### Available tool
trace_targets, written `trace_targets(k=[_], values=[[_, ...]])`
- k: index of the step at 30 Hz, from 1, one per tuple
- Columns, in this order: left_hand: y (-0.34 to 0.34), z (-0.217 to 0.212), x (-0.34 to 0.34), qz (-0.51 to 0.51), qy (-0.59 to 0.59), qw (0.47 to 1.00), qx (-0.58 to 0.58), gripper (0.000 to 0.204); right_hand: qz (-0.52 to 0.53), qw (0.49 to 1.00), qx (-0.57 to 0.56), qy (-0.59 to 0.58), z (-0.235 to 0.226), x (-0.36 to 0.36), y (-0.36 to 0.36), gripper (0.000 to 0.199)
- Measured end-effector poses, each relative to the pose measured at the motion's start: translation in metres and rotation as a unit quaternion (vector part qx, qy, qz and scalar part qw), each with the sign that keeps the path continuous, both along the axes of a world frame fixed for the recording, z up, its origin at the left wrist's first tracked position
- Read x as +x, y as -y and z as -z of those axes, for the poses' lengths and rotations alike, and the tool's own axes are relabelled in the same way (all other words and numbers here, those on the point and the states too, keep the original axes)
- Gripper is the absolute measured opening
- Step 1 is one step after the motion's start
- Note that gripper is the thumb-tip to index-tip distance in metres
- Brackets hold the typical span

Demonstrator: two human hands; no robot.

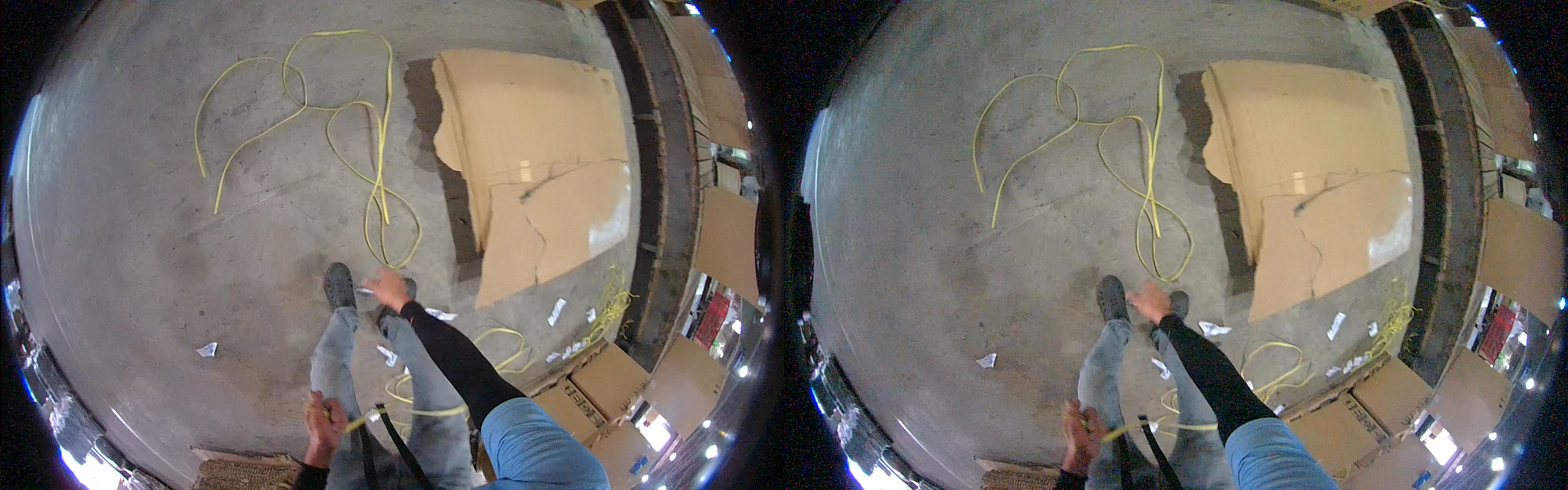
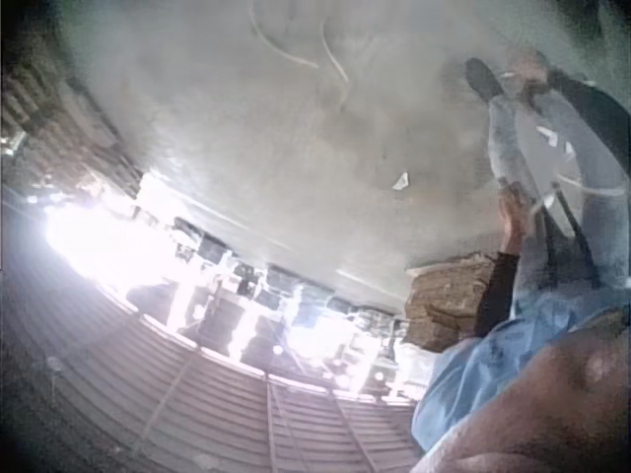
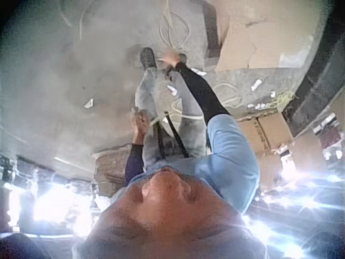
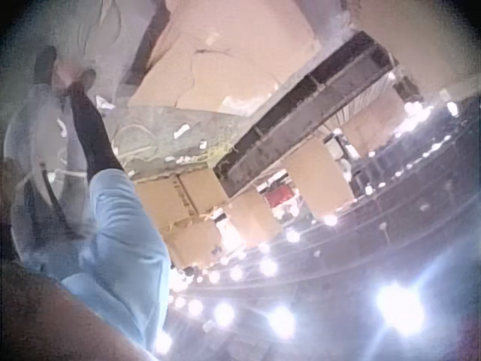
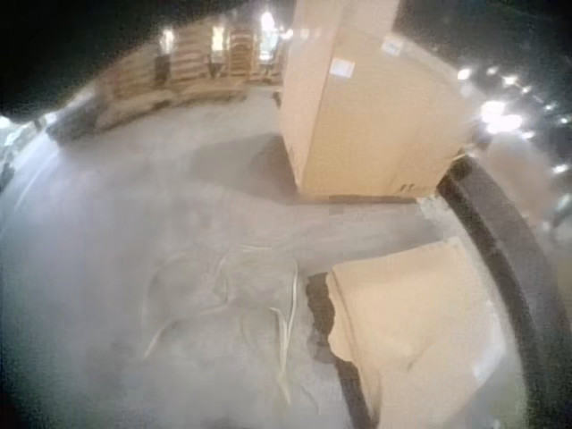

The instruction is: The person repeatedly picks up yellow plastic straps from the floor and from cardboard boxes, ties them into knots by hand, and places the knotted straps into a cardboard box. The person also picks up small white tags from the floor and attaches them to the straps before knotting.

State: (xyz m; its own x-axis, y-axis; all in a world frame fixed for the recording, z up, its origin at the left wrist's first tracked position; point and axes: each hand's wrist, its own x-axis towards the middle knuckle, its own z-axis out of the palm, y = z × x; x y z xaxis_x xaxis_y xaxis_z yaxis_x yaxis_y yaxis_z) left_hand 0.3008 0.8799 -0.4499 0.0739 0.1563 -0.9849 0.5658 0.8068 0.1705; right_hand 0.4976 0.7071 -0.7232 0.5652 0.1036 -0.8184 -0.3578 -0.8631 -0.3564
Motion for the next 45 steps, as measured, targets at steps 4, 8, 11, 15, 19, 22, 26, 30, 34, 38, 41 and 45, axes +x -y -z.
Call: trace_targets(k=[4, 8, 11, 15, 19, 22, 26, 30, 34, 38, 41, 45], values=[[0.022, 0.095, -0.021, 0.051, 0.024, 0.996, -0.063, 0.05, 0.076, 0.991, -0.076, 0.084, 0.159, 0.069, 0.008, 0.082], [0.037, 0.12, -0.014, 0.13, 0.044, 0.99, -0.041, 0.049, 0.11, 0.952, -0.126, 0.255, 0.247, 0.099, -0.011, 0.063], [0.047, 0.119, 0.0, 0.113, -0.063, 0.991, -0.034, 0.042, -0.013, 0.989, -0.087, 0.121, 0.287, 0.094, -0.03, 0.049], [0.049, 0.118, 0.005, 0.131, -0.087, 0.987, -0.032, 0.045, -0.11, 0.981, -0.083, 0.135, 0.29, 0.058, -0.055, 0.024], [0.04, 0.12, -0.008, -0.022, -0.054, 0.998, -0.037, 0.041, 0.014, 0.979, 0.182, 0.091, 0.179, 0.001, -0.088, 0.023], [0.036, 0.106, -0.01, -0.107, -0.071, 0.991, 0.049, 0.051, -0.017, 0.883, 0.462, -0.074, 0.02, -0.063, -0.08, 0.014], [0.02, 0.051, 0.009, -0.046, -0.006, 0.991, 0.126, 0.044, -0.053, 0.813, 0.577, -0.056, -0.165, -0.111, -0.037, 0.019], [-0.009, -0.032, 0.024, 0.012, 0.086, 0.99, 0.111, 0.037, -0.157, 0.839, 0.5, -0.146, -0.271, -0.113, 0.008, 0.023], [-0.051, -0.104, 0.024, -0.084, 0.144, 0.972, 0.163, 0.032, -0.122, 0.846, 0.48, -0.197, -0.333, -0.093, 0.048, 0.025], [-0.092, -0.189, 0.018, -0.125, 0.146, 0.93, 0.314, 0.026, -0.111, 0.871, 0.437, -0.196, -0.397, -0.073, 0.089, 0.024], [-0.093, -0.236, 0.015, -0.046, 0.251, 0.902, 0.349, 0.014, -0.087, 0.879, 0.44, -0.162, -0.438, -0.057, 0.111, 0.024], [-0.08, -0.268, 0.01, -0.076, 0.289, 0.882, 0.365, 0.009, -0.005, 0.863, 0.475, -0.171, -0.478, -0.048, 0.136, 0.021]])
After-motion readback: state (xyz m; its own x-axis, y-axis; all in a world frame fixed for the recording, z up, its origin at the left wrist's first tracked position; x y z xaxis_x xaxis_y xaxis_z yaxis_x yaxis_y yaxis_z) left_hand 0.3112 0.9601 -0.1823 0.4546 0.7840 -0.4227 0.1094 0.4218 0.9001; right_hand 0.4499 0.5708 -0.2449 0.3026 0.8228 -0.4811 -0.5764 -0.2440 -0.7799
